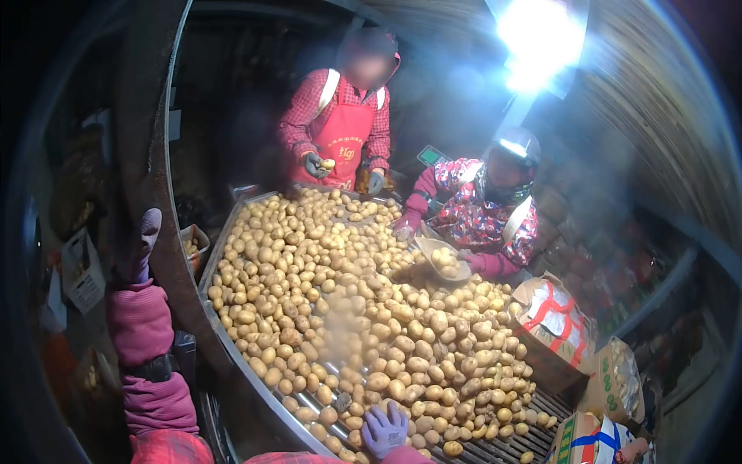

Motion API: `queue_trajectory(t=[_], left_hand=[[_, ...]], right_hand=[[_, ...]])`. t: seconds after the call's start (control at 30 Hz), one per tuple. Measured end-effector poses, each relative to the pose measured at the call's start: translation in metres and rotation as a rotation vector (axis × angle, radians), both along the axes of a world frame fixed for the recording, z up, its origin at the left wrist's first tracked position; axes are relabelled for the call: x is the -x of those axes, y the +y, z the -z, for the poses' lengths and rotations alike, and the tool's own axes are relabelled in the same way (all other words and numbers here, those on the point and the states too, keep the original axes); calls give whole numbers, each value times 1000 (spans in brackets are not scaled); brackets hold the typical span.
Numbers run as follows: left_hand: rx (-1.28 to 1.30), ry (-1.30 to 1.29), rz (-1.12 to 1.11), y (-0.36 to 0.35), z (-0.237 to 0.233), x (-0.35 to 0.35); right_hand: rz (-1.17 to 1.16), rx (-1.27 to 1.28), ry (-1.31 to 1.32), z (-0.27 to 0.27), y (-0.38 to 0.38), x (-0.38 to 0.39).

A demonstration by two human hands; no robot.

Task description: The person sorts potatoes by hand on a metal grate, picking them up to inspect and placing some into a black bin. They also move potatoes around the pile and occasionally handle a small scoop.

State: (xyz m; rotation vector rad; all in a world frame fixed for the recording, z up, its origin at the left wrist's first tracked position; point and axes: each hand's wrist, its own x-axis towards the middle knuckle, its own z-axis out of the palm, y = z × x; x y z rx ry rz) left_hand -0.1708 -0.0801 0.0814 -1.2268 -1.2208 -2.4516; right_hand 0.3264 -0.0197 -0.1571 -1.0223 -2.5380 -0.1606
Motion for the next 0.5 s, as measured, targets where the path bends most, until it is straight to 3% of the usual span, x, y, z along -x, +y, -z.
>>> queue_trajectory(t=[0.3, 0.5], left_hand=[[34, 94, -70, -1, 5, 8], [175, 254, -389, -1, 25, 39]], right_hand=[[10, 24, 120, 20, 7, -6], [82, 11, 109, 14, 6, -4]])
